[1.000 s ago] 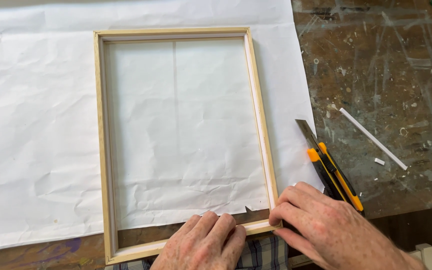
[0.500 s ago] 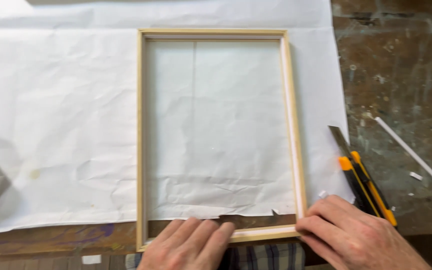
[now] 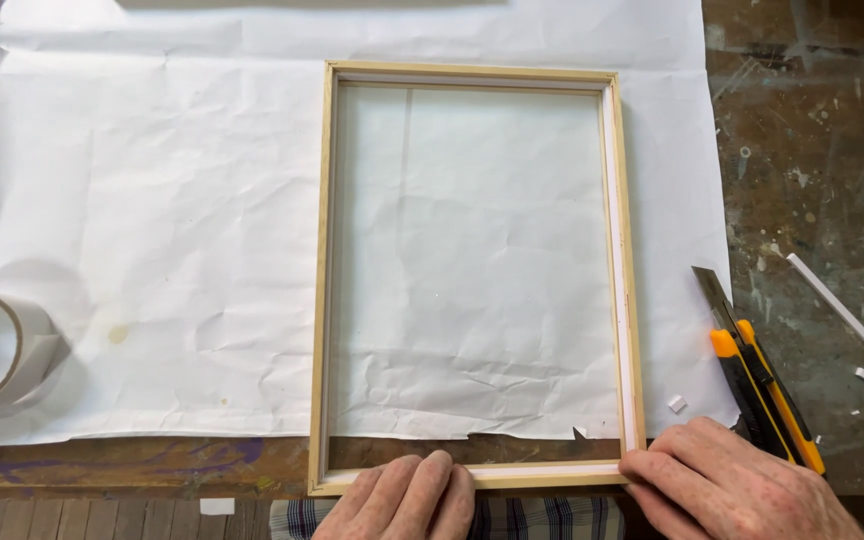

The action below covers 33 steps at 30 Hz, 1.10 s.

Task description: Applying thin white spacers to the inner edges of a wooden picture frame using a utility knife to cut them to size.

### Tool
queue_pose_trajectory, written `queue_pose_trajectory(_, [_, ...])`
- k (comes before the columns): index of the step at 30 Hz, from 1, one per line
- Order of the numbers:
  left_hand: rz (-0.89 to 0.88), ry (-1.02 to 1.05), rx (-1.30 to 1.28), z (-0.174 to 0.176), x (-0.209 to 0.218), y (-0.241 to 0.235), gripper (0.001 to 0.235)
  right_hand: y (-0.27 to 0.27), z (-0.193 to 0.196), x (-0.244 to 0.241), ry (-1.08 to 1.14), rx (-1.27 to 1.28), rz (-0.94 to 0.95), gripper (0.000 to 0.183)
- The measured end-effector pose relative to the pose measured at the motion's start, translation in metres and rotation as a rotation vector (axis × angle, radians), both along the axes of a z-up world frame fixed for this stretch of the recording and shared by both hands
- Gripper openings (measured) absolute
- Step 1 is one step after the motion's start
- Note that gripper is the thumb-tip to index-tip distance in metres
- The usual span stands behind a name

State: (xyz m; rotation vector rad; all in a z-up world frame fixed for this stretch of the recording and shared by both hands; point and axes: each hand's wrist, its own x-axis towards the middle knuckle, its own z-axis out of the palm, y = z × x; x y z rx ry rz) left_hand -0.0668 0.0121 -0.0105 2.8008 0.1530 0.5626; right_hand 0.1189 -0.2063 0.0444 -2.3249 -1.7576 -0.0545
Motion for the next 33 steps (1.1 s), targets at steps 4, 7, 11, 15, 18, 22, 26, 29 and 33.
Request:
queue_pose_trajectory(4, [0.051,-0.130,0.122,0.007,0.009,0.004,0.019,-0.002,-0.002,-0.010,-0.014,-0.087,-0.145,0.004])
queue_pose_trajectory(7, [0.063,-0.180,0.128,0.008,0.010,0.003,0.019,0.025,0.007,-0.029,0.023,0.002,-0.190,0.016])
queue_pose_trajectory(11, [0.022,-0.204,0.154,0.007,0.009,0.006,0.016,0.059,-0.006,-0.045,0.095,0.121,-0.014,0.013])
queue_pose_trajectory(15, [0.038,-0.153,0.100,-0.001,0.005,0.002,0.012,0.074,-0.006,-0.054,-0.013,0.170,-0.060,0.010])
queue_pose_trajectory(18, [0.052,-0.139,0.106,-0.005,0.007,0.000,0.011,0.073,-0.012,-0.058,-0.039,0.143,-0.093,0.010])
queue_pose_trajectory(22, [0.072,-0.174,0.129,-0.008,0.008,-0.002,0.012,0.070,-0.024,-0.064,-0.040,0.152,-0.145,0.007])
queue_pose_trajectory(26, [0.084,-0.214,0.159,-0.002,0.010,0.000,0.017,0.069,-0.027,-0.067,-0.045,0.160,-0.155,0.005])
queue_pose_trajectory(29, [0.072,-0.173,0.129,0.004,0.010,0.002,0.014,0.066,-0.031,-0.069,0.033,0.141,-0.198,0.003])
queue_pose_trajectory(33, [0.112,-0.259,0.176,0.002,0.013,0.001,0.019,0.064,-0.040,-0.071,0.011,0.148,-0.194,0.004])
